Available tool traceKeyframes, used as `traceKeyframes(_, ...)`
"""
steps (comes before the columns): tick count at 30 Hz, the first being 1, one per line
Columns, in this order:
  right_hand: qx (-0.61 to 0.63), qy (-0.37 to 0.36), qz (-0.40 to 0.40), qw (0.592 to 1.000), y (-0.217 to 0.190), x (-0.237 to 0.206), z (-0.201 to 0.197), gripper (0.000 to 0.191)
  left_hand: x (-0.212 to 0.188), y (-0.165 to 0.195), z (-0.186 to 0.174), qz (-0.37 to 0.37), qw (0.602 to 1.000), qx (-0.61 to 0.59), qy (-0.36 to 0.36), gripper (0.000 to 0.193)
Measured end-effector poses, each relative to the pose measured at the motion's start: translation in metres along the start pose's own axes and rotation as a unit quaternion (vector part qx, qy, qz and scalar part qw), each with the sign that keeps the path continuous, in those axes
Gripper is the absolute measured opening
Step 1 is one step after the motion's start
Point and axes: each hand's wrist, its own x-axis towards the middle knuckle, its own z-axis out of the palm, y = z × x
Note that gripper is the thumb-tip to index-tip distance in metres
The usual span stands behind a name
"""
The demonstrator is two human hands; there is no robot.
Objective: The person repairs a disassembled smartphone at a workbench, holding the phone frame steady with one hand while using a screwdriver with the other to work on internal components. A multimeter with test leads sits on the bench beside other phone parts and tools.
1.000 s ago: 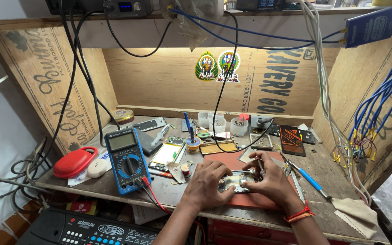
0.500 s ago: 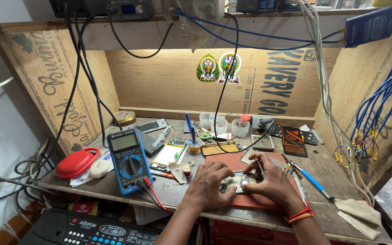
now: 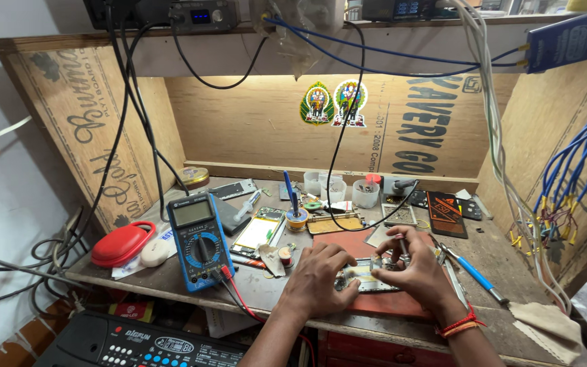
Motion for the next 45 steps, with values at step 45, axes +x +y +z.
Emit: traceKeyframes(45, -0.097, 0.006, 0.032, 0.995, 0.006, 0.003, -0.005, 0.060, 0.005, -0.007, 0.011, -0.010, 1.000, 0.012, 0.005, 0.023)
